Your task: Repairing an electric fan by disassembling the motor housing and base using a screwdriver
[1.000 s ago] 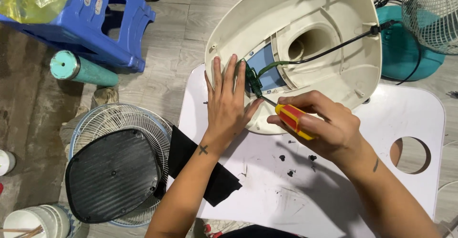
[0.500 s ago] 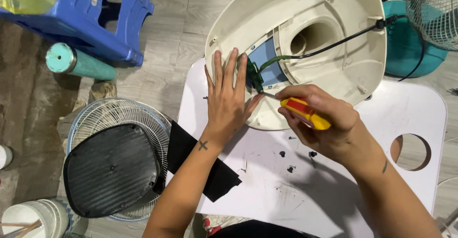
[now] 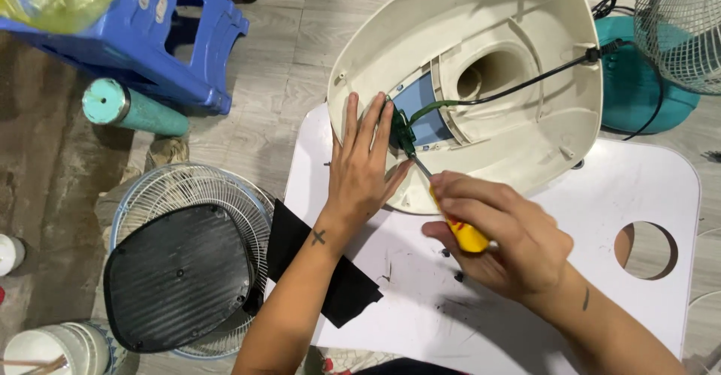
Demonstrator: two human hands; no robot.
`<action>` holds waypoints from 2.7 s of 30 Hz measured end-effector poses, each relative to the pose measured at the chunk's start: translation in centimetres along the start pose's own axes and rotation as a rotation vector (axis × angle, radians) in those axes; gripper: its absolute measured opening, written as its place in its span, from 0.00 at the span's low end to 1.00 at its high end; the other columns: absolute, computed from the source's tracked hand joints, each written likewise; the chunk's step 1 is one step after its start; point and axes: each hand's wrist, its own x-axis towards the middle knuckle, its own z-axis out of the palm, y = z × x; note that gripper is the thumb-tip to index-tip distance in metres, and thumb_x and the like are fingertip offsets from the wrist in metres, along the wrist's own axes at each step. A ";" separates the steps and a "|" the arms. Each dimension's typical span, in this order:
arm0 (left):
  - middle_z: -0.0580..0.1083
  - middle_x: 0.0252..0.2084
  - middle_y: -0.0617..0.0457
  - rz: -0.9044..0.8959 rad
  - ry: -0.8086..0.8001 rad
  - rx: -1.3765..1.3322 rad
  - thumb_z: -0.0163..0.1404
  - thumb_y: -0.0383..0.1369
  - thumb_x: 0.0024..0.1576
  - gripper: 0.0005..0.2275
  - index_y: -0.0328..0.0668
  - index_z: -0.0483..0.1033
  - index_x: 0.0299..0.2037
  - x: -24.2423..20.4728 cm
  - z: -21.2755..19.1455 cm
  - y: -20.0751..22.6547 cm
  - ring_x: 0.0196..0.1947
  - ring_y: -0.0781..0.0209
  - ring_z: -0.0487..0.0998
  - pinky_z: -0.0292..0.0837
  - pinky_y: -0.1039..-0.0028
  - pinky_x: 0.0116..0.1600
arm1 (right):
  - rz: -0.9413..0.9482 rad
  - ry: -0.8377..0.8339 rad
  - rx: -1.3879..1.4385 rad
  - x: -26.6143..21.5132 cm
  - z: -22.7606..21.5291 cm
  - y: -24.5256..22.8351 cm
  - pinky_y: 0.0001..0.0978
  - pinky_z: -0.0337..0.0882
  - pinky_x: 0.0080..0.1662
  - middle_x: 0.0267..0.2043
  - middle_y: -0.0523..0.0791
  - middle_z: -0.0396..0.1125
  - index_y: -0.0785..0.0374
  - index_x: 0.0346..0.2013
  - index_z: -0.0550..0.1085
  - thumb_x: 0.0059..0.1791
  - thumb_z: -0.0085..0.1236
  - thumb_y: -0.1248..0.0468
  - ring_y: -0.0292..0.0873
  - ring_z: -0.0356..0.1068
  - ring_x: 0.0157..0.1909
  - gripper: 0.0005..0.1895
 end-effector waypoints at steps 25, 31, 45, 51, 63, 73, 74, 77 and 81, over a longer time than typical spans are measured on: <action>0.56 0.76 0.40 -0.008 0.087 0.059 0.59 0.41 0.56 0.38 0.33 0.54 0.74 -0.5 2.7 0.3 0.77 0.30 0.43 0.40 0.36 0.73 | -0.074 0.093 0.757 -2.4 4.6 3.7 0.46 0.70 0.32 0.21 0.49 0.63 0.63 0.28 0.66 0.50 0.58 0.55 0.51 0.64 0.23 0.16; 0.56 0.76 0.39 -0.047 0.003 -0.093 0.56 0.26 0.51 0.36 0.29 0.54 0.72 0.1 0.8 0.6 0.77 0.31 0.43 0.37 0.26 0.74 | 0.115 0.256 0.844 -0.7 -1.1 4.2 0.34 0.74 0.42 0.34 0.38 0.63 0.48 0.42 0.59 0.62 0.43 0.40 0.36 0.65 0.33 0.18; 0.74 0.54 0.46 -0.097 0.546 -0.433 0.41 0.18 0.60 0.13 0.36 0.69 0.53 1.2 -5.4 -1.7 0.67 0.44 0.68 0.59 0.51 0.78 | 0.595 0.027 0.768 -14.1 -12.3 13.2 0.11 0.70 0.19 0.32 0.33 0.65 0.47 0.49 0.67 0.52 0.54 0.53 0.23 0.67 0.20 0.12; 0.68 0.54 0.45 -0.160 0.566 -0.539 0.44 0.21 0.58 0.12 0.37 0.68 0.52 1.2 -3.4 -3.0 0.56 0.53 0.71 0.73 0.61 0.64 | 0.952 -0.013 0.092 -9.0 -7.5 6.3 0.33 0.67 0.20 0.26 0.55 0.64 0.78 0.50 0.67 0.55 0.44 0.79 0.46 0.64 0.18 0.09; 0.71 0.59 0.30 -0.551 0.121 -0.965 0.42 0.16 0.57 0.30 0.37 0.49 0.71 1.3 -2.0 -2.5 0.53 0.46 0.78 0.79 0.66 0.56 | 1.118 -0.561 -0.462 -12.4 -3.8 8.8 0.41 0.77 0.49 0.43 0.51 0.79 0.64 0.51 0.72 0.43 0.66 0.51 0.50 0.82 0.40 0.28; 0.75 0.57 0.34 -0.729 0.250 -0.977 0.40 0.18 0.61 0.24 0.38 0.54 0.69 2.3 -1.8 -3.3 0.51 0.55 0.80 0.80 0.76 0.53 | 0.795 -0.464 -0.422 -10.9 -3.7 6.6 0.32 0.80 0.35 0.48 0.48 0.70 0.60 0.46 0.78 0.46 0.63 0.55 0.44 0.76 0.27 0.17; 0.75 0.57 0.34 -0.730 0.245 -0.976 0.40 0.18 0.61 0.24 0.38 0.54 0.69 2.3 -1.7 -3.3 0.51 0.55 0.80 0.80 0.76 0.53 | 0.799 -0.464 -0.420 -11.3 -3.6 6.9 0.32 0.80 0.35 0.48 0.48 0.70 0.60 0.46 0.78 0.46 0.63 0.55 0.44 0.76 0.27 0.17; 0.75 0.57 0.35 -0.740 0.253 -0.916 0.39 0.21 0.64 0.23 0.39 0.53 0.70 2.3 -1.3 -3.5 0.49 0.58 0.80 0.79 0.78 0.51 | 0.746 -0.464 -0.466 -12.5 -3.5 7.5 0.34 0.77 0.32 0.50 0.47 0.67 0.55 0.50 0.78 0.44 0.65 0.51 0.45 0.74 0.25 0.23; 0.73 0.56 0.36 -0.735 0.299 -0.900 0.38 0.23 0.65 0.22 0.40 0.53 0.70 2.6 -1.0 -3.1 0.48 0.59 0.79 0.79 0.76 0.51 | 0.619 -0.422 -0.470 -12.9 -3.7 8.1 0.30 0.73 0.28 0.48 0.47 0.67 0.58 0.52 0.75 0.43 0.66 0.50 0.41 0.71 0.23 0.26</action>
